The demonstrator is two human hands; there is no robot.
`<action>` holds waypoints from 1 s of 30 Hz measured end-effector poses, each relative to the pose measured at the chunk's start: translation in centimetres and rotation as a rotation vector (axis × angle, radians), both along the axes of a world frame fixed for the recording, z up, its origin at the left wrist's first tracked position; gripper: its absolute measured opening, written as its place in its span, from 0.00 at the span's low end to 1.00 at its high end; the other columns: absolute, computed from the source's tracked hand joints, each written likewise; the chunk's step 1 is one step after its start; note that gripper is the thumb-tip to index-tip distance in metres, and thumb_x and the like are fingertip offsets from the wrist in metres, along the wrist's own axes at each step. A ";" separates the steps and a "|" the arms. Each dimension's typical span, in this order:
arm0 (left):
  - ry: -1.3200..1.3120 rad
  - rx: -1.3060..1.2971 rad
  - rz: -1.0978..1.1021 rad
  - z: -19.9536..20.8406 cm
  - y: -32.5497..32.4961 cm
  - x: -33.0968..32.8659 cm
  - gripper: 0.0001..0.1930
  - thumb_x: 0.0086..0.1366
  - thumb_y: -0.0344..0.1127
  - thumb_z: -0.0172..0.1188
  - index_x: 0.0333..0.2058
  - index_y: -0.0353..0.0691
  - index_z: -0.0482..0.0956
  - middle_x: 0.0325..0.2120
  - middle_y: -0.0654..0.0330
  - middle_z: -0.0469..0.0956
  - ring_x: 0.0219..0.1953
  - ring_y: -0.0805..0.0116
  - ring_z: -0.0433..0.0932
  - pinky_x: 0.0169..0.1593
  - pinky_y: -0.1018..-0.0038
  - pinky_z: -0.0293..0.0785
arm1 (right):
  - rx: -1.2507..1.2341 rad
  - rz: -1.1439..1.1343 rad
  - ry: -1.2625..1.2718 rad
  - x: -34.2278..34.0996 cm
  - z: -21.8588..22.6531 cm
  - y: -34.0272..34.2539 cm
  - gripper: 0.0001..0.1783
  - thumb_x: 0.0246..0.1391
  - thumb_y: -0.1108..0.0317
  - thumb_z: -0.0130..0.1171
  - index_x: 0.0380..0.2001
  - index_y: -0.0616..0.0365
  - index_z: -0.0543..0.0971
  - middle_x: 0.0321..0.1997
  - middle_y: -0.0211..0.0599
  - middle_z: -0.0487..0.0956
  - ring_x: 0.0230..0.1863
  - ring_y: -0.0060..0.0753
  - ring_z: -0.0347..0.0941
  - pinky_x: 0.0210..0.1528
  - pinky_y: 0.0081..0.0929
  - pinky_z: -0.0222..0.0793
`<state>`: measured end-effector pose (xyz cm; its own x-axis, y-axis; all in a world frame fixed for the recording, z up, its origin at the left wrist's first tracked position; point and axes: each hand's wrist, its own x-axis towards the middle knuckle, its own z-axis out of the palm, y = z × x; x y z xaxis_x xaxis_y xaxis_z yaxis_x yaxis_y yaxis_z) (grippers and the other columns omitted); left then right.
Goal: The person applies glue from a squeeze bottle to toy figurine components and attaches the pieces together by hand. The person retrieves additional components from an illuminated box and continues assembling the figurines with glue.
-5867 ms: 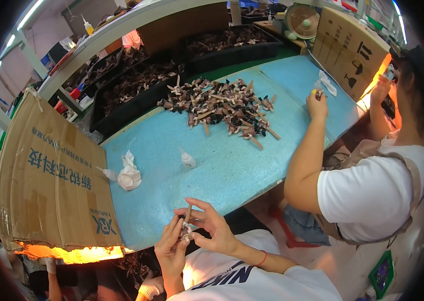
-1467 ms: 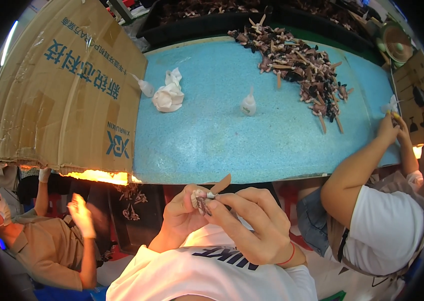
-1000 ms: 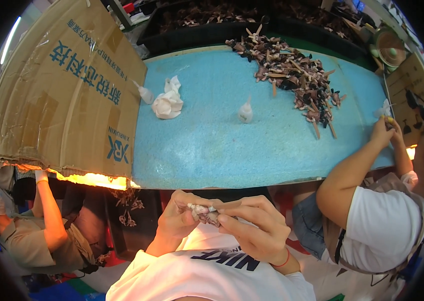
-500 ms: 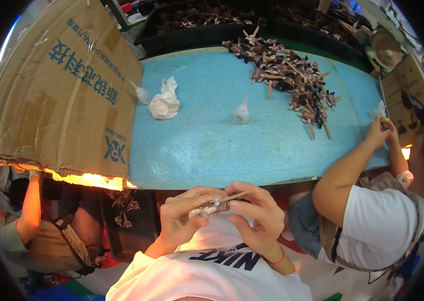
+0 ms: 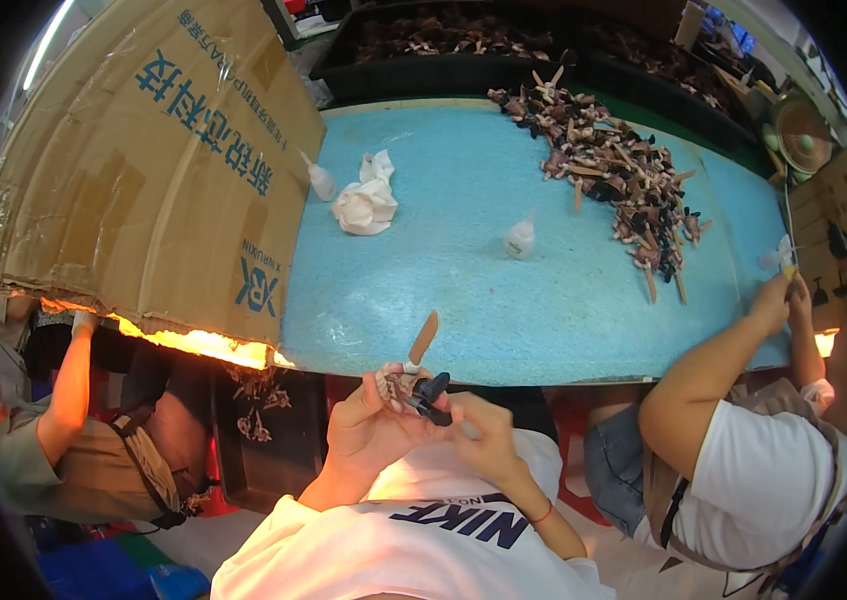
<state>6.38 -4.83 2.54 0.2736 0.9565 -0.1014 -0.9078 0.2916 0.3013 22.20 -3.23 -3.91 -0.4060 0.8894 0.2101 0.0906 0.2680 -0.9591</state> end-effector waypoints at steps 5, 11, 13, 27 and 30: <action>-0.154 0.107 -0.145 0.4 1.1 0.4 0.13 0.62 0.47 0.49 0.39 0.49 0.74 0.43 0.54 0.73 0.48 0.47 0.64 0.44 0.59 0.59 | -0.339 0.115 1.629 -5.6 -15.2 -1.8 0.15 0.50 0.68 0.54 0.40 0.65 0.72 0.39 0.38 0.77 0.35 0.35 0.75 0.37 0.28 0.71; -0.162 0.040 -0.066 -0.7 1.1 0.2 0.14 0.62 0.50 0.48 0.39 0.50 0.74 0.42 0.54 0.73 0.47 0.48 0.64 0.41 0.63 0.59 | -1.084 0.268 0.565 0.3 -14.1 2.8 0.22 0.50 0.61 0.57 0.46 0.60 0.70 0.40 0.36 0.76 0.33 0.29 0.75 0.30 0.25 0.72; -0.172 0.038 -0.086 -0.4 1.3 0.6 0.14 0.62 0.50 0.48 0.40 0.51 0.74 0.42 0.53 0.73 0.47 0.48 0.64 0.42 0.62 0.59 | -1.108 0.223 0.542 0.4 -13.5 3.0 0.22 0.49 0.60 0.59 0.46 0.57 0.70 0.37 0.36 0.76 0.31 0.26 0.74 0.26 0.22 0.70; -0.227 -0.004 -0.131 -1.0 3.0 1.7 0.14 0.63 0.48 0.48 0.42 0.51 0.73 0.44 0.53 0.73 0.52 0.46 0.63 0.52 0.53 0.57 | -1.143 0.363 0.455 1.4 -20.7 3.2 0.18 0.59 0.61 0.45 0.50 0.54 0.65 0.49 0.33 0.68 0.51 0.24 0.64 0.54 0.22 0.60; -0.283 0.074 -0.107 -0.7 3.3 2.3 0.21 0.64 0.50 0.44 0.48 0.42 0.68 0.45 0.51 0.70 0.51 0.48 0.65 0.47 0.63 0.63 | -1.114 0.311 0.387 1.1 -21.0 3.0 0.16 0.59 0.61 0.45 0.47 0.55 0.67 0.46 0.32 0.70 0.48 0.23 0.65 0.51 0.21 0.61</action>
